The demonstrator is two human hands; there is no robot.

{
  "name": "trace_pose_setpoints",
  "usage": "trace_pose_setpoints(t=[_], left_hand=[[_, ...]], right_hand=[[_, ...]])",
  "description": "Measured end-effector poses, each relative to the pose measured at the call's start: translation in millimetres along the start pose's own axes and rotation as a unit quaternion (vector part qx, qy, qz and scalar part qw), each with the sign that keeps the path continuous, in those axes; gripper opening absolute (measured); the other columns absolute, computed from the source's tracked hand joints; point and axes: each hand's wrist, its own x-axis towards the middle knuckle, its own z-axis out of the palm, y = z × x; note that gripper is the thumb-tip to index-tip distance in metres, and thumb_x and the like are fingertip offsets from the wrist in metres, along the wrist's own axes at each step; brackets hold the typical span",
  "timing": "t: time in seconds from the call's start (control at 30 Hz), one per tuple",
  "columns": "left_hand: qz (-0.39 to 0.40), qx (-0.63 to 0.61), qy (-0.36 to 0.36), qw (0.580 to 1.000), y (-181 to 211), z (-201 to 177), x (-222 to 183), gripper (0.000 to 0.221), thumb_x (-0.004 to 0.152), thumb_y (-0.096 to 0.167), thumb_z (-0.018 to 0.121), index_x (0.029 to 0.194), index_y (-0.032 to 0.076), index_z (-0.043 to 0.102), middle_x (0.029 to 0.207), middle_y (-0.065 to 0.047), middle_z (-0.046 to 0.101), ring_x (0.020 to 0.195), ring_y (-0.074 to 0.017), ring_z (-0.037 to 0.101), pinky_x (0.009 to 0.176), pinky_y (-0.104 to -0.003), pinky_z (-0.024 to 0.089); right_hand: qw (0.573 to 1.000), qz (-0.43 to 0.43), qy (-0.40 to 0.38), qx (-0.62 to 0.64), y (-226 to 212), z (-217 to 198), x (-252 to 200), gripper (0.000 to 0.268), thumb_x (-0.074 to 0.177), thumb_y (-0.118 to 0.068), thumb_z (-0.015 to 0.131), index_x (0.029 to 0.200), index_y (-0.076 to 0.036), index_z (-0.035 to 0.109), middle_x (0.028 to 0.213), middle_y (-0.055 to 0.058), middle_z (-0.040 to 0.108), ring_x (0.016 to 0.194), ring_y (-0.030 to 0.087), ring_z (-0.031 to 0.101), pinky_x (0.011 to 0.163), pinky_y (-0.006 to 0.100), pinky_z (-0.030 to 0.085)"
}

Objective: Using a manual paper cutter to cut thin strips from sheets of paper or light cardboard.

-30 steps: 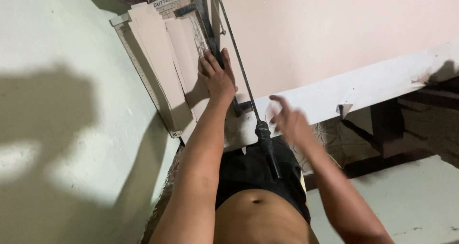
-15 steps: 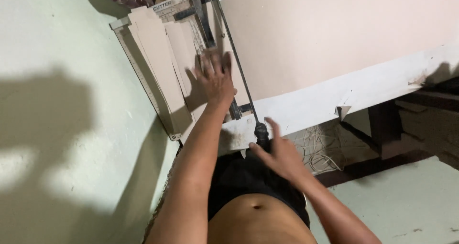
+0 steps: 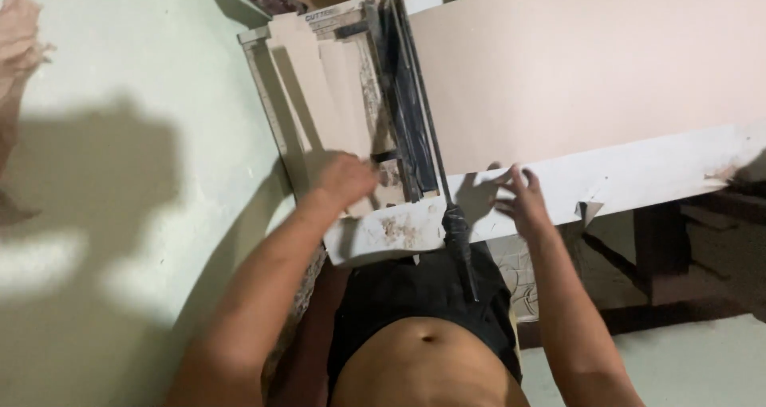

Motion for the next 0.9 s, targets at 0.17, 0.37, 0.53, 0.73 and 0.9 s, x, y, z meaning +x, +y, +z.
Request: trace_pose_setpoints(t=[0.17, 0.37, 0.53, 0.73, 0.9], left_hand=[[-0.015, 0.086, -0.105, 0.991, -30, 23, -9, 0.014, 0.089, 0.006, 0.067, 0.096, 0.018, 0.069, 0.119, -0.007, 0.047, 0.081, -0.0273, 0.059, 0.066, -0.04, 0.041], [-0.13, -0.129, 0.006, 0.983, 15, -26, 31, 0.032, 0.095, 0.016, 0.067, 0.126, 0.013, 0.065, 0.135, -0.017, 0.05, 0.117, -0.0348, 0.054, 0.091, -0.049, 0.041], [-0.248, -0.239, 0.004, 0.939, 25, -8, 72, 0.05, 0.1, 0.029, 0.064, 0.146, 0.013, 0.051, 0.147, -0.021, 0.04, 0.137, -0.0409, 0.04, 0.103, -0.051, 0.04], [-0.279, -0.261, -0.022, 0.924, 21, 8, 77, 0.051, 0.1, 0.031, 0.064, 0.146, 0.015, 0.049, 0.149, -0.018, 0.037, 0.139, -0.0378, 0.037, 0.107, -0.051, 0.04], [-0.289, -0.286, -0.032, 0.913, 12, 6, 66, 0.044, 0.099, 0.022, 0.065, 0.141, 0.013, 0.054, 0.151, -0.017, 0.036, 0.139, -0.0375, 0.039, 0.11, -0.054, 0.04]], right_hand=[[0.964, -0.057, -0.021, 0.258, 21, -19, 22, 0.011, 0.107, -0.018, 0.061, 0.098, -0.02, 0.053, 0.071, 0.003, 0.061, 0.06, 0.017, 0.063, 0.055, 0.024, 0.049], [0.971, -0.049, -0.063, 0.225, 19, 5, 17, 0.016, 0.106, -0.034, 0.058, 0.114, -0.024, 0.049, 0.122, 0.005, 0.07, 0.115, 0.032, 0.068, 0.092, 0.05, 0.056], [0.966, -0.064, -0.06, 0.244, -7, 18, 34, 0.047, 0.104, -0.051, 0.057, 0.139, -0.026, 0.04, 0.131, 0.011, 0.066, 0.102, 0.027, 0.068, 0.082, 0.038, 0.054], [0.964, -0.036, 0.018, 0.262, -18, 13, 79, 0.029, 0.102, -0.041, 0.066, 0.116, -0.021, 0.05, 0.105, 0.004, 0.069, 0.085, 0.024, 0.072, 0.072, 0.033, 0.059], [0.951, -0.084, 0.1, 0.279, 11, -24, 74, 0.017, 0.103, -0.018, 0.07, 0.107, -0.018, 0.054, 0.088, 0.006, 0.066, 0.076, 0.019, 0.075, 0.068, 0.03, 0.068]])
